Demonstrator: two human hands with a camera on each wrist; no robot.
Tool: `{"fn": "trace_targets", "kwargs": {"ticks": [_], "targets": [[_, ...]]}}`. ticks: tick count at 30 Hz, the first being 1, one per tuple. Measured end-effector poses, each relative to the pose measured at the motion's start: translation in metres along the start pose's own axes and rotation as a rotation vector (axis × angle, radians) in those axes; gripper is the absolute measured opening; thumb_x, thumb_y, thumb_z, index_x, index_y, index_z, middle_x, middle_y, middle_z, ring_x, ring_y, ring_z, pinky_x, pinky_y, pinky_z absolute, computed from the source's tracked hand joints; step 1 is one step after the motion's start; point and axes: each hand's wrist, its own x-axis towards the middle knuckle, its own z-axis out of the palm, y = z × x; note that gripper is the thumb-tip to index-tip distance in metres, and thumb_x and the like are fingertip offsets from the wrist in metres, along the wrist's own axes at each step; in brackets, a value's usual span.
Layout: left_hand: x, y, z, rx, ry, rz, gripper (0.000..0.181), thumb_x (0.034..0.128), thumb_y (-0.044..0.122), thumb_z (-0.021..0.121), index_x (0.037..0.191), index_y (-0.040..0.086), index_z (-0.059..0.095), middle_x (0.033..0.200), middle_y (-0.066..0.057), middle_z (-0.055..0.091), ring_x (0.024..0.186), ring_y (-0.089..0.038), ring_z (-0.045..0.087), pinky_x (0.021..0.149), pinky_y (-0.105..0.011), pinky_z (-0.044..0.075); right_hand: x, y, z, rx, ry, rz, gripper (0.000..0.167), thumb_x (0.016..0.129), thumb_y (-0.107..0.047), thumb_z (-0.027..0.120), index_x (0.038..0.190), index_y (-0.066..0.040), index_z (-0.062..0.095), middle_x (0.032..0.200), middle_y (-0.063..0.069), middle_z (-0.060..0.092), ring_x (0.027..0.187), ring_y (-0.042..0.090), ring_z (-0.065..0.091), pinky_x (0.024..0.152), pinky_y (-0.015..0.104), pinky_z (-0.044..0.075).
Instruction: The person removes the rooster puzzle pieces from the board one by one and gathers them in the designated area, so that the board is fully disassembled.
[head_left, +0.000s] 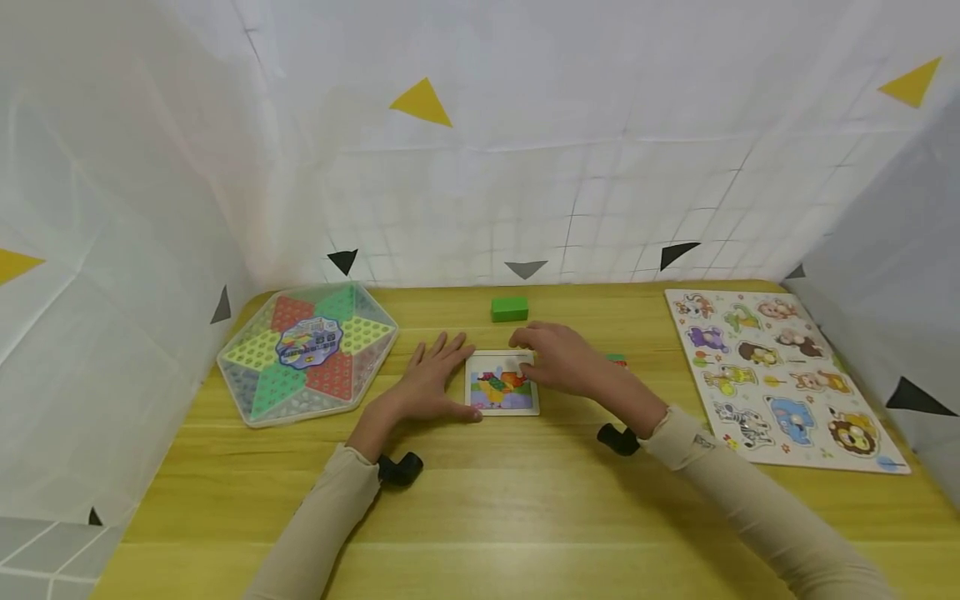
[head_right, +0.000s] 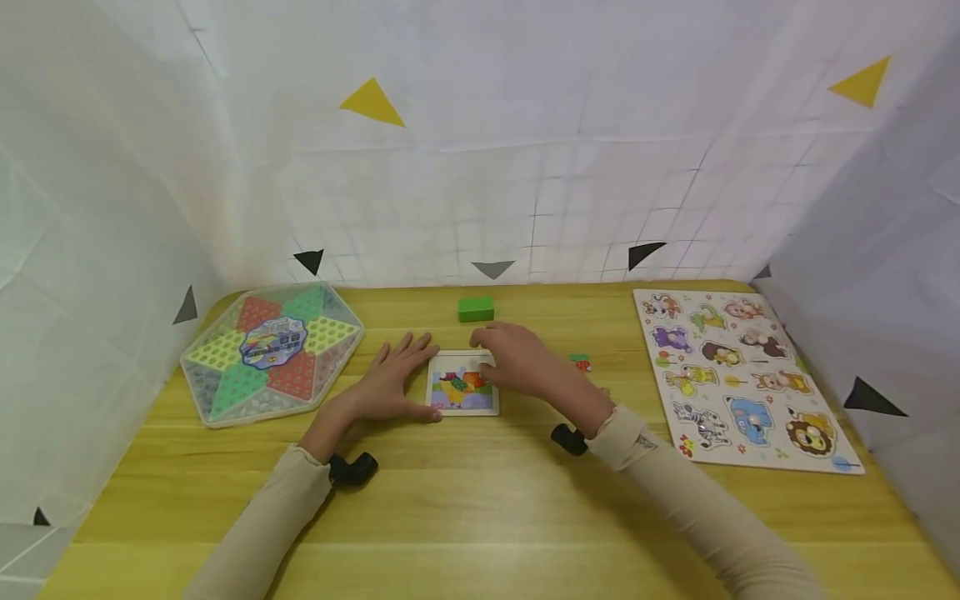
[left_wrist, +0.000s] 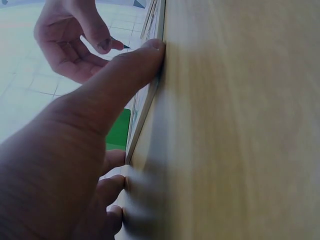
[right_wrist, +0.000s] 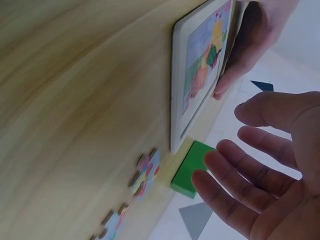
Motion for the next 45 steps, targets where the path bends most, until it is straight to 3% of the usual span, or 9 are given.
{"fn": "trace_targets", "kwargs": {"ticks": [11, 25, 31, 40, 45], "targets": [[0.001, -0.001, 0.002, -0.012, -0.001, 0.028, 0.112, 0.0745, 0.071, 0.074, 0.161, 0.019, 0.025, 0.168, -0.003, 0.008, 0.153, -0.029, -0.004, 0.118, -0.054, -0.007, 0.010, -0.011, 0.015, -0.002, -0.034, -0.025, 0.030, 0.090, -0.014, 0.076, 0.117, -0.003, 0.069, 0.107, 0.012, 0.066, 0.095, 0.027, 0.064, 0.080, 0.041, 0.054], [-0.001, 0.001, 0.000, -0.004, 0.001, 0.038, 0.111, 0.0760, 0.068, 0.075, 0.161, 0.017, 0.025, 0.168, -0.006, 0.009, 0.152, -0.031, -0.002, 0.118, -0.056, -0.006, 0.021, -0.021, 0.030, 0.002, -0.022, -0.102, 0.027, 0.086, -0.011, 0.075, 0.112, -0.003, 0.071, 0.104, 0.009, 0.068, 0.090, 0.020, 0.064, 0.078, 0.037, 0.054], [-0.001, -0.001, 0.002, 0.001, 0.009, 0.049, 0.111, 0.0764, 0.068, 0.075, 0.161, 0.016, 0.025, 0.167, -0.007, 0.010, 0.152, -0.032, -0.002, 0.118, -0.057, -0.006, 0.025, -0.026, 0.035, -0.009, -0.037, -0.094, 0.030, 0.085, -0.013, 0.077, 0.113, -0.004, 0.072, 0.105, 0.008, 0.068, 0.086, 0.018, 0.061, 0.077, 0.037, 0.054], [-0.002, -0.002, 0.001, -0.029, 0.002, 0.031, 0.101, 0.0767, 0.068, 0.074, 0.158, 0.028, 0.031, 0.168, -0.004, 0.008, 0.153, -0.030, -0.004, 0.118, -0.053, -0.007, 0.030, -0.030, 0.041, -0.025, -0.063, -0.084, 0.031, 0.086, -0.015, 0.077, 0.115, -0.007, 0.070, 0.099, 0.006, 0.066, 0.081, 0.015, 0.059, 0.072, 0.034, 0.052], [-0.002, -0.003, -0.001, -0.036, 0.003, 0.032, 0.103, 0.0765, 0.068, 0.075, 0.159, 0.024, 0.030, 0.168, -0.004, 0.008, 0.152, -0.029, -0.004, 0.118, -0.053, -0.007, 0.033, -0.032, 0.042, -0.031, -0.057, -0.095, 0.027, 0.084, -0.013, 0.076, 0.111, -0.009, 0.071, 0.094, 0.003, 0.065, 0.077, 0.014, 0.056, 0.069, 0.033, 0.050]]}}
